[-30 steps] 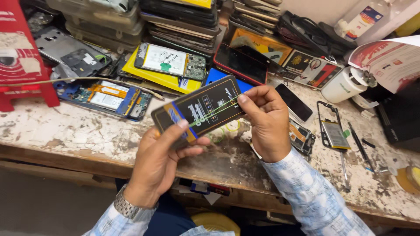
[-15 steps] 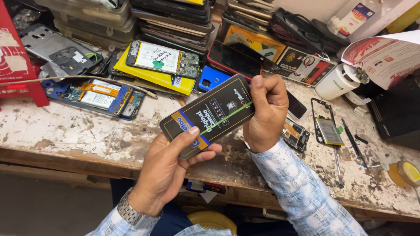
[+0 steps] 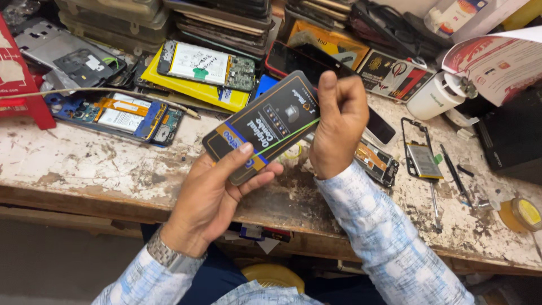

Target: The person removes rubber bands from a smartphone and peels off protective film from the screen. They then use a small metal tool to pry open the phone's back cover, revealing the internal components. The person continues to manipulate the phone and its parts on a cluttered workbench.

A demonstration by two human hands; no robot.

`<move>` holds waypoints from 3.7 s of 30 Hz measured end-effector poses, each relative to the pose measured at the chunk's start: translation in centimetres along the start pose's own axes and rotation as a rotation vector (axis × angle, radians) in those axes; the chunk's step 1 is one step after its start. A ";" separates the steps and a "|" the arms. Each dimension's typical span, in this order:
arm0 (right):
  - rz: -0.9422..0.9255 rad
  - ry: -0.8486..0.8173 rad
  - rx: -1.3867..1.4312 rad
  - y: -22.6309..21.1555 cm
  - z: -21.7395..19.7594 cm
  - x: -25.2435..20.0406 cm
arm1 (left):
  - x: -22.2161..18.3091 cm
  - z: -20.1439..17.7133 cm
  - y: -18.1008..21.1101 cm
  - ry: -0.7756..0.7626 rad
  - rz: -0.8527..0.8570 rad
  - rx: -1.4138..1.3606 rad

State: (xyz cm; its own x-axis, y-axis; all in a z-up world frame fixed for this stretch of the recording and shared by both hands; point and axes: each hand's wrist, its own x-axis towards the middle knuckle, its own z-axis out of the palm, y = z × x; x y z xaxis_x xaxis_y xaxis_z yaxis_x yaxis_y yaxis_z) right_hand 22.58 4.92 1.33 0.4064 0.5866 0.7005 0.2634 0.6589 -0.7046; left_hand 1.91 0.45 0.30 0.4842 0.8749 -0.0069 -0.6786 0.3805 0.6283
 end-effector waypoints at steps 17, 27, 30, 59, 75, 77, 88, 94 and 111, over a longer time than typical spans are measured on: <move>0.602 -0.588 0.032 -2.9 -2.4 3.9 | 3.7 -3.8 4.4 -0.165 -0.240 0.417; 0.534 -0.329 0.087 -4.1 -8.7 3.4 | 5.3 -2.3 5.4 -0.350 0.215 1.874; 0.530 -0.311 0.100 -5.2 -9.4 3.1 | 5.1 -1.7 5.8 -0.133 0.065 1.623; 0.567 -0.531 0.020 -9.2 -3.3 -8.5 | -1.2 -3.5 -2.4 -0.053 0.212 0.521; 0.456 -0.703 -0.262 -10.2 -3.0 -6.9 | -0.8 -4.3 -1.7 -0.050 0.150 0.599; 0.434 -0.708 -0.283 -10.1 -3.2 -6.9 | -0.7 -4.3 -1.8 -0.052 0.153 0.624; 0.491 -0.636 -0.133 -8.8 -3.3 -7.6 | -0.1 -3.6 -1.4 -0.120 0.171 0.656; 0.491 -0.630 -0.211 -9.2 -2.9 -7.3 | 0.0 -3.7 -1.5 -0.117 0.169 0.623; 0.408 -0.615 -0.481 -9.1 -1.8 -8.2 | -0.3 -3.6 -1.5 -0.057 0.155 0.780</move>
State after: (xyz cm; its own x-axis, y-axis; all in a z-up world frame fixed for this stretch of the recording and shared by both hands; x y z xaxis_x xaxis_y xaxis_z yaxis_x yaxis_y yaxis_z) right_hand 18.42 -6.78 1.79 0.0430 0.9739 0.2228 0.5968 0.1538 -0.7875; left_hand 0.77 0.73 -3.46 0.4577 0.8761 0.1514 -0.1684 -0.0818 0.9823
